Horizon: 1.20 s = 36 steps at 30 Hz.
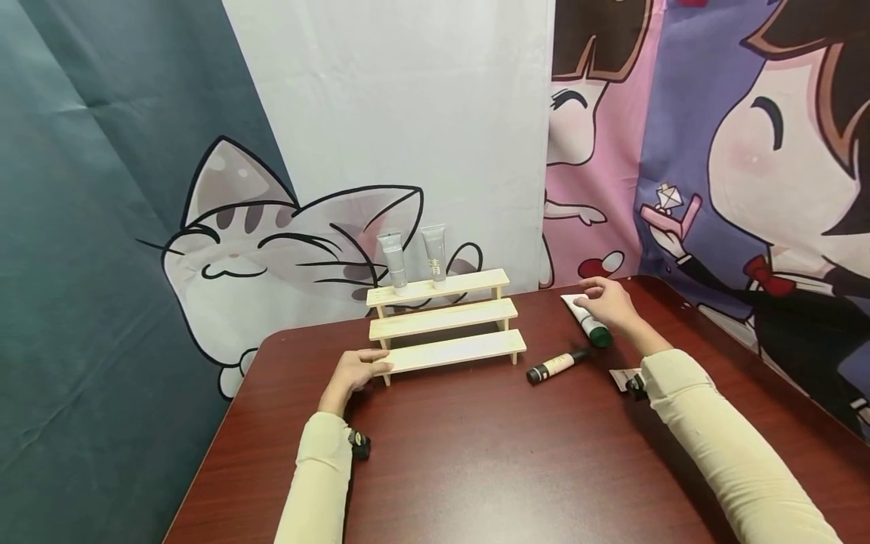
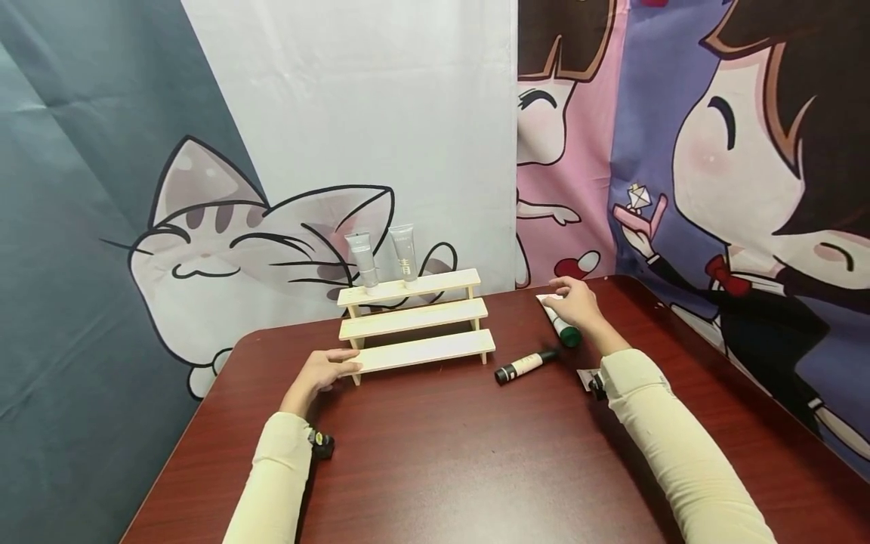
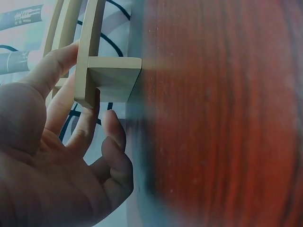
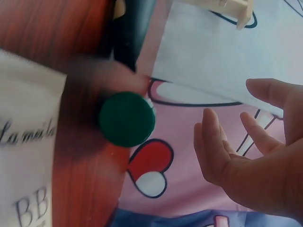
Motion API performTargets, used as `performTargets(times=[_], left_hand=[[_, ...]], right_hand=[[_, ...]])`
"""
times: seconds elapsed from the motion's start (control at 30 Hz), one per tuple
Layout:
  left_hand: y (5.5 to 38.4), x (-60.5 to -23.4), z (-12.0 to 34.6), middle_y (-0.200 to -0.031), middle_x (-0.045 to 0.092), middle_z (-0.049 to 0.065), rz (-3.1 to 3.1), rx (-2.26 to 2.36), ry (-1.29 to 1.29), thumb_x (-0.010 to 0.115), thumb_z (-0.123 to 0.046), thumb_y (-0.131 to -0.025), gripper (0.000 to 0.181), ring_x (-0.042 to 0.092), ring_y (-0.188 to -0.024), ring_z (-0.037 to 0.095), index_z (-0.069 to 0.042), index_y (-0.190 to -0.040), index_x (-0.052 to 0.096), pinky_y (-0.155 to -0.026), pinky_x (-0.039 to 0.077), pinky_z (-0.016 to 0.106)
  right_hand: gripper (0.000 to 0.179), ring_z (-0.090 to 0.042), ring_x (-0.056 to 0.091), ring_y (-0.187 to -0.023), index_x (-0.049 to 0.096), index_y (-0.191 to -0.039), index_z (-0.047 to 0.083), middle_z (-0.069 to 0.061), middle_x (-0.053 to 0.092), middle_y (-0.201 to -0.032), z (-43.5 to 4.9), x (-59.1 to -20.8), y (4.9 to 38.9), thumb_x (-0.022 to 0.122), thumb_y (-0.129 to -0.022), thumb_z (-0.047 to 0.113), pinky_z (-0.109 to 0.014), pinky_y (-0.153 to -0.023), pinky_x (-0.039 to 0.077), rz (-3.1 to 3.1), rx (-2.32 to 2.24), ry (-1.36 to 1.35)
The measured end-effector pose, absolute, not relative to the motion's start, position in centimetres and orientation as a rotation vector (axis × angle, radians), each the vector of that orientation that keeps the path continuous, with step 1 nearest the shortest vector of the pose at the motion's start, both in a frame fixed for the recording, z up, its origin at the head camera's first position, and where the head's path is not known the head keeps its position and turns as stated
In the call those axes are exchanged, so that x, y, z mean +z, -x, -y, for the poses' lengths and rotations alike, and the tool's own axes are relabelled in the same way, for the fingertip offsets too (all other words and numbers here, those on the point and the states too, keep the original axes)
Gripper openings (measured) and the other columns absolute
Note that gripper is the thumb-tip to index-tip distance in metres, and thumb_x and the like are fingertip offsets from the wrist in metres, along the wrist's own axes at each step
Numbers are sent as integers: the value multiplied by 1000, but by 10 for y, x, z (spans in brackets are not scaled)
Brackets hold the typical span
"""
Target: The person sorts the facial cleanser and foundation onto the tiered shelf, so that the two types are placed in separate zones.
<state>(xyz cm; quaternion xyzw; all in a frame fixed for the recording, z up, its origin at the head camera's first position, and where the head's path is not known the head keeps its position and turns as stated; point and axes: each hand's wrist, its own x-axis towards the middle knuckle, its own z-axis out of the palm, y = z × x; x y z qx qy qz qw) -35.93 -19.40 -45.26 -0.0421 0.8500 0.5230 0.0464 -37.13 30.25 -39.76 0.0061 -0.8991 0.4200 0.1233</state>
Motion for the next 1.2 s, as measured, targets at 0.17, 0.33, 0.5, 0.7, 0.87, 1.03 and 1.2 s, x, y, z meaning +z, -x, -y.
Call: performTargets(times=[0.17, 0.33, 0.5, 0.7, 0.87, 1.03, 1.2], left_hand=[[359, -451, 193, -98, 73, 7, -2615, 1571, 129, 84, -18, -78, 38, 23, -42, 6, -13, -116, 77, -43, 28, 23], [362, -450, 193, -71, 67, 0, -2633, 1516, 154, 84, -20, -80, 38, 27, -43, 8, -16, -116, 77, -44, 28, 24], [360, -450, 193, -61, 58, -1, -2653, 1470, 182, 85, -22, -79, 38, 34, -44, 9, -17, -116, 77, -44, 29, 24], [356, -447, 191, -80, 67, 3, -2677, 1454, 160, 85, -21, -79, 38, 41, -47, 11, -14, -115, 77, -45, 34, 25], [355, -446, 191, -91, 69, 7, -2691, 1437, 159, 84, -22, -80, 37, 44, -50, 12, -16, -116, 77, -47, 36, 25], [355, -446, 191, -108, 68, 10, -2711, 1394, 170, 84, -23, -80, 37, 44, -51, 12, -18, -116, 77, -48, 36, 26], [354, -445, 191, -121, 66, 14, -2727, 1378, 157, 84, -25, -80, 36, 46, -56, 13, -19, -115, 77, -50, 39, 27]], right_hand=[[45, -45, 58, -113, 59, -130, 0, -31, 62, -124, -311, -401, 372, 70, -91, 21, -48, -91, 45, 2667, 1169, 13], [47, -47, 61, -111, 60, -129, -2, -32, 62, -122, -318, -407, 375, 71, -90, 21, -50, -90, 47, 2697, 1113, 22], [49, -48, 60, -112, 58, -129, -4, -34, 60, -123, -325, -414, 379, 70, -89, 22, -49, -88, 50, 2741, 1099, 47], [55, -41, 64, -102, 54, -132, -7, -35, 59, -123, -333, -423, 384, 71, -88, 21, -32, -65, 55, 2827, 1152, 98], [58, -35, 62, -90, 51, -134, -9, -38, 53, -126, -338, -430, 389, 70, -87, 21, -33, -59, 57, 2893, 1145, 88], [60, -39, 57, -97, 48, -136, -8, -40, 47, -130, -341, -436, 394, 70, -88, 22, -35, -60, 58, 2943, 1139, 55], [60, -41, 55, -98, 47, -136, -9, -41, 45, -132, -342, -436, 396, 69, -89, 21, -36, -59, 57, 2954, 1137, 24]])
